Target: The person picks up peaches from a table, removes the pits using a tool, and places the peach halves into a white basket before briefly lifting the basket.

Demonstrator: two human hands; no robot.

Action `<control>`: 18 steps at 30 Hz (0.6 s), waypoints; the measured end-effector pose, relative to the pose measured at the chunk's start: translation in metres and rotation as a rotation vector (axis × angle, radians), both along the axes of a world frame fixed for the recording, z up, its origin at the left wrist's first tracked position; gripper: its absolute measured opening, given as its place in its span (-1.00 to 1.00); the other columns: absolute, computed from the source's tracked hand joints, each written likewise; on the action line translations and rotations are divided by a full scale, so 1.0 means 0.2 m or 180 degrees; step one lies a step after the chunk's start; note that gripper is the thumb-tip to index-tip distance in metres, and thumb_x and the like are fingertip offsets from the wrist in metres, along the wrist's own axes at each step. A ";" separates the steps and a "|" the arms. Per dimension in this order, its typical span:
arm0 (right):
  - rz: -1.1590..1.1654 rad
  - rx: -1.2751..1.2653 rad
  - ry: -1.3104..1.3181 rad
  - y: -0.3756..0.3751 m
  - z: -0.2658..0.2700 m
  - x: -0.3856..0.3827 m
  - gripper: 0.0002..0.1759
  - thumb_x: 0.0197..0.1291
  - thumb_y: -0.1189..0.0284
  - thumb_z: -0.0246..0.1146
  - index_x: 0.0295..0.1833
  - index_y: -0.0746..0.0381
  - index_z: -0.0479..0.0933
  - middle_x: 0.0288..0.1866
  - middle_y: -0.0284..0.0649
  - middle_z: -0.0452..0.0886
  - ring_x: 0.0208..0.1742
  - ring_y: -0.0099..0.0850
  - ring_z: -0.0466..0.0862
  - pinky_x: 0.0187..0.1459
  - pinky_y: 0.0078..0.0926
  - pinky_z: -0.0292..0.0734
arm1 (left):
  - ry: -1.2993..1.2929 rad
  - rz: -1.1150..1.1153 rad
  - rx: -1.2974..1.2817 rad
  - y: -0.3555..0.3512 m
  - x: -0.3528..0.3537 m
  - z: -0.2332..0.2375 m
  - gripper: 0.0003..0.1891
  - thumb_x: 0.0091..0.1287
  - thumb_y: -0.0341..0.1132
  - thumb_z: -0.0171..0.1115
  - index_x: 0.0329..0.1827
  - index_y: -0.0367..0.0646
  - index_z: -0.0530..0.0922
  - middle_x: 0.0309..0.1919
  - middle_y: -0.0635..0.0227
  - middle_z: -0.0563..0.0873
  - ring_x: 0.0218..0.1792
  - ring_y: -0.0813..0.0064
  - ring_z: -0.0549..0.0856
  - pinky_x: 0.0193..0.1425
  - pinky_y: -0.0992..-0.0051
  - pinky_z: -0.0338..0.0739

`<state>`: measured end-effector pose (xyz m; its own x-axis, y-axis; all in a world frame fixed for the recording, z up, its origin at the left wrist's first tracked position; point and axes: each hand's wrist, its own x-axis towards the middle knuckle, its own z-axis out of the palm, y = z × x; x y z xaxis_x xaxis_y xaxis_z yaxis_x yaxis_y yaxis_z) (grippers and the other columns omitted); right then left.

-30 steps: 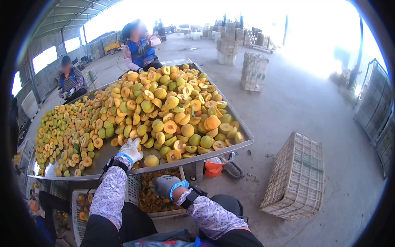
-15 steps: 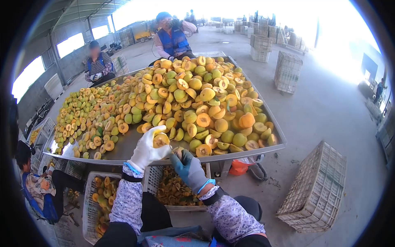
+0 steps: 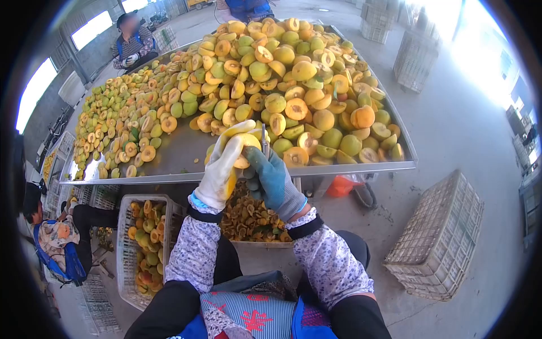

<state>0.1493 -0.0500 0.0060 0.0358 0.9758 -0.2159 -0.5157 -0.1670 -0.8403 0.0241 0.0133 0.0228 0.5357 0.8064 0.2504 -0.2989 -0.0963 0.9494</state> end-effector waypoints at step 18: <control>-0.0905 0.1262 -0.3408 0.02 -0.14 -0.12 -0.70 0.49 0.26 0.22 -0.06 0.34 0.57 -0.43 0.12 0.65 -0.35 0.13 0.69 -0.39 -0.16 0.52 | -0.1589 0.0184 -0.1033 0.05 0.02 -0.13 -0.51 0.67 -0.06 -0.11 0.36 -0.31 0.45 0.20 0.08 0.65 0.18 0.19 0.68 0.27 0.16 0.65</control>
